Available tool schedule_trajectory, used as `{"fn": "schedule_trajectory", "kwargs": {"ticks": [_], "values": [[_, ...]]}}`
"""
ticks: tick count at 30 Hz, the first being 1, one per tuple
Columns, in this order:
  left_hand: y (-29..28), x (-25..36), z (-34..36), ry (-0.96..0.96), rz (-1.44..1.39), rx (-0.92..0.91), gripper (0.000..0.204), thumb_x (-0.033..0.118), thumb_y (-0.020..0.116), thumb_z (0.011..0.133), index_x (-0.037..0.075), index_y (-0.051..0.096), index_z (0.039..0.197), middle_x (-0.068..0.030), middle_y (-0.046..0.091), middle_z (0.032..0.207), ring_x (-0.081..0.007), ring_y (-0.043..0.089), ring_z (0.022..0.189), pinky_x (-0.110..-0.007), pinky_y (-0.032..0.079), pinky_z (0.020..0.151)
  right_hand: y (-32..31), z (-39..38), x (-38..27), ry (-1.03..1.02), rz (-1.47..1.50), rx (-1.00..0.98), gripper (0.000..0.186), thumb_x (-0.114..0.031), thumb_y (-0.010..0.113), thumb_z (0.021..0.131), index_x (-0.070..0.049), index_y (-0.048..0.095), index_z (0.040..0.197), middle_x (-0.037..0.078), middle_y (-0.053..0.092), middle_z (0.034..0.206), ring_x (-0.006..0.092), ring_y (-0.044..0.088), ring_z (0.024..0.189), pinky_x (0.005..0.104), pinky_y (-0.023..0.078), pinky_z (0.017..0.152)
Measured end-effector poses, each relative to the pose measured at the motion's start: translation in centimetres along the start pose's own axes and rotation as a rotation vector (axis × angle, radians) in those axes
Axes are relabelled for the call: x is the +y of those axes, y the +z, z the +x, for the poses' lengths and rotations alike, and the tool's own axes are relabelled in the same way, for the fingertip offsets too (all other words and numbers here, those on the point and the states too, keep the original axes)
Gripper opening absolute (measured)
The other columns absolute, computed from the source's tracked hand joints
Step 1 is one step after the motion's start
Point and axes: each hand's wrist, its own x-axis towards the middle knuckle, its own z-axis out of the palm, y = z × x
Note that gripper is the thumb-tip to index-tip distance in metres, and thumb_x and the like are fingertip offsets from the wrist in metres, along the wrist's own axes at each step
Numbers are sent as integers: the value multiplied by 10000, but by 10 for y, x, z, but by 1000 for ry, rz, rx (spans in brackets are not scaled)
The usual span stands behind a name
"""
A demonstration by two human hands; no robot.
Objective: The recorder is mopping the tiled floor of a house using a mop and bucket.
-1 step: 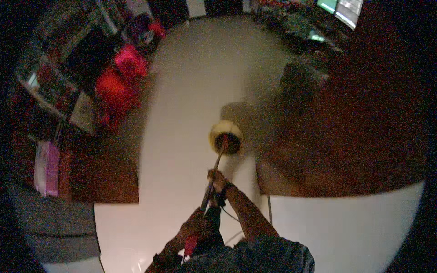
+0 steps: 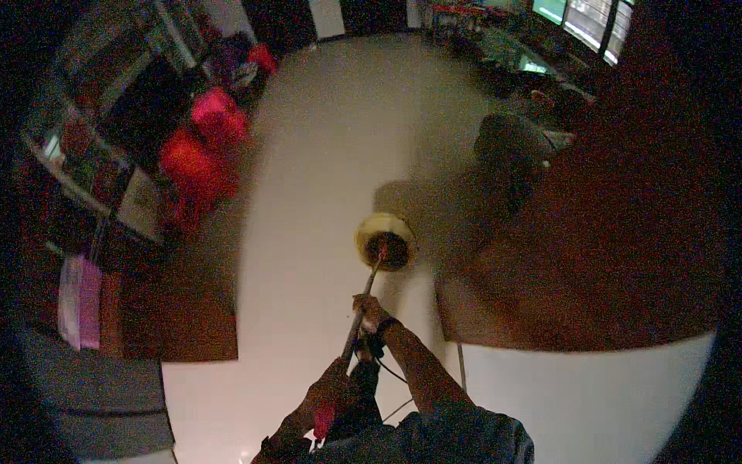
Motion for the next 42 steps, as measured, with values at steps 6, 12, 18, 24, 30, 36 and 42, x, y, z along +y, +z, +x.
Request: {"fn": "schedule_trajectory", "kwargs": {"ticks": [6,12,18,24,30,36,42], "values": [[-77,14,111,7,359,-137,148,-16,634,700,79,522,679,-36,509,704,-181,529,693,-380,391,847,-30,134,-36,109,498,-82,238,-239,540,853,-86,443,698,-2,445,567,112,426,451,228,380,441],[-141,43,232,374,439,-248,196,-22,585,733,62,452,617,-34,483,639,-154,499,646,-292,419,727,24,116,-229,-259,58,168,301,-277,501,827,-75,520,1049,70,576,851,175,557,731,323,499,616],[-189,97,327,502,206,-186,204,0,544,779,38,461,597,-39,531,606,-120,521,622,-362,442,822,-34,41,-387,-1041,92,723,87,-166,544,816,-91,535,860,24,507,787,148,515,753,306,474,648],[-170,93,418,259,-73,-252,223,51,587,786,56,477,591,-27,515,593,-120,497,570,-301,451,599,-36,-65,-433,-1538,84,1294,305,-89,576,796,-49,450,1071,73,437,1053,190,467,966,374,512,736],[-175,120,493,257,-172,-172,220,56,587,782,61,466,598,-31,471,545,-111,490,519,-316,478,651,-57,-56,-476,-1527,174,1552,378,-98,558,803,-64,400,1145,95,417,1094,228,451,1022,409,521,725],[-201,144,543,248,-151,-206,253,62,578,784,74,426,582,-16,427,516,-105,465,464,-332,490,677,-64,-67,-511,-1570,134,1518,494,-46,530,789,-113,371,1252,55,440,1146,176,498,842,319,490,638],[-227,152,600,251,-187,-290,296,78,583,791,89,374,581,-6,404,501,-106,451,441,-342,494,661,-154,-87,-534,-1435,-617,2006,381,-276,453,869,-180,439,1237,20,515,1036,110,470,622,224,411,478]]}}
